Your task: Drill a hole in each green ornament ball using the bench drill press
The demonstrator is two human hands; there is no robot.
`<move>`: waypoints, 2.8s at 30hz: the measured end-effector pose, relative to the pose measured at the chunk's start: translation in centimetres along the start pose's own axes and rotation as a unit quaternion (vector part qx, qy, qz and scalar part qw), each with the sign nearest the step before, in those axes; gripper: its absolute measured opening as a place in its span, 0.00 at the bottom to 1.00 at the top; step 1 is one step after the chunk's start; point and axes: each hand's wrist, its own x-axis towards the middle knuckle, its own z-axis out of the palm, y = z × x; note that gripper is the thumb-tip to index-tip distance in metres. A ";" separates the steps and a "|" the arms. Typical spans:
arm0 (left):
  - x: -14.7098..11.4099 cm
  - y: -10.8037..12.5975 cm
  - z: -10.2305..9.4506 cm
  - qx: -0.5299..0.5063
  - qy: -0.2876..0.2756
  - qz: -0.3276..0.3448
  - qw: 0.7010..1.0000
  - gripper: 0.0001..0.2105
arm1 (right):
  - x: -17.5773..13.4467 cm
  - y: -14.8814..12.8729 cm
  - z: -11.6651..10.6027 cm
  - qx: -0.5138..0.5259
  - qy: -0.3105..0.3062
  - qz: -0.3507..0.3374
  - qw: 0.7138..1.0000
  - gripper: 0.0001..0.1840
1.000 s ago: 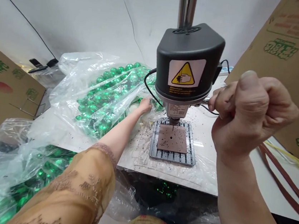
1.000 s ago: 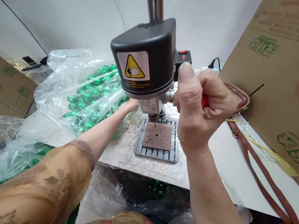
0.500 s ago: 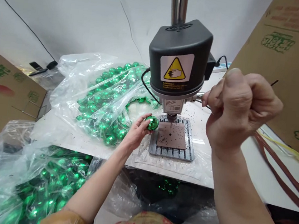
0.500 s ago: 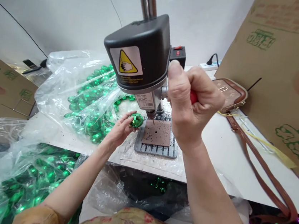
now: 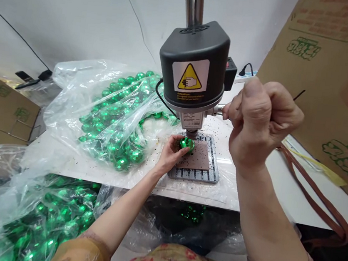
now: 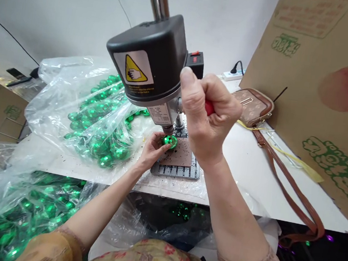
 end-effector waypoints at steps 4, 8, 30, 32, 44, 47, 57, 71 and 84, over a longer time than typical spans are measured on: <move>0.0 -0.9 0.0 0.005 -0.038 0.011 0.999 0.27 | 0.0 -0.1 0.1 0.010 0.006 -0.002 1.000 0.26; -0.2 -1.5 0.2 0.011 -0.054 0.016 0.998 0.31 | 0.0 -0.3 0.1 0.002 0.008 0.009 1.000 0.28; -1.5 0.0 0.7 0.107 -0.080 0.012 0.991 0.26 | -1.2 0.3 -0.1 0.033 0.028 -0.020 0.999 0.31; -1.5 -0.1 0.7 0.107 -0.080 0.009 0.991 0.26 | -1.4 0.6 0.0 0.037 0.034 -0.050 0.997 0.32; -1.5 -0.4 0.5 0.107 -0.081 0.005 0.991 0.27 | -2.5 1.1 -0.2 0.036 0.039 -0.095 0.994 0.29; -1.5 -0.6 0.5 0.103 -0.083 0.009 0.991 0.27 | -2.9 1.4 -0.5 0.030 0.043 -0.106 0.993 0.29; -1.6 -0.4 0.6 0.093 -0.079 0.010 0.993 0.27 | -3.3 2.0 -1.1 0.065 -0.001 -0.151 0.986 0.26; -1.6 -0.2 0.8 0.093 -0.074 0.014 0.993 0.26 | -4.2 2.6 -1.7 0.049 -0.018 -0.165 0.985 0.27; -7.2 1.9 1.0 0.260 0.011 0.160 0.952 0.19 | 2.4 -0.5 0.8 0.063 0.009 0.064 0.996 0.23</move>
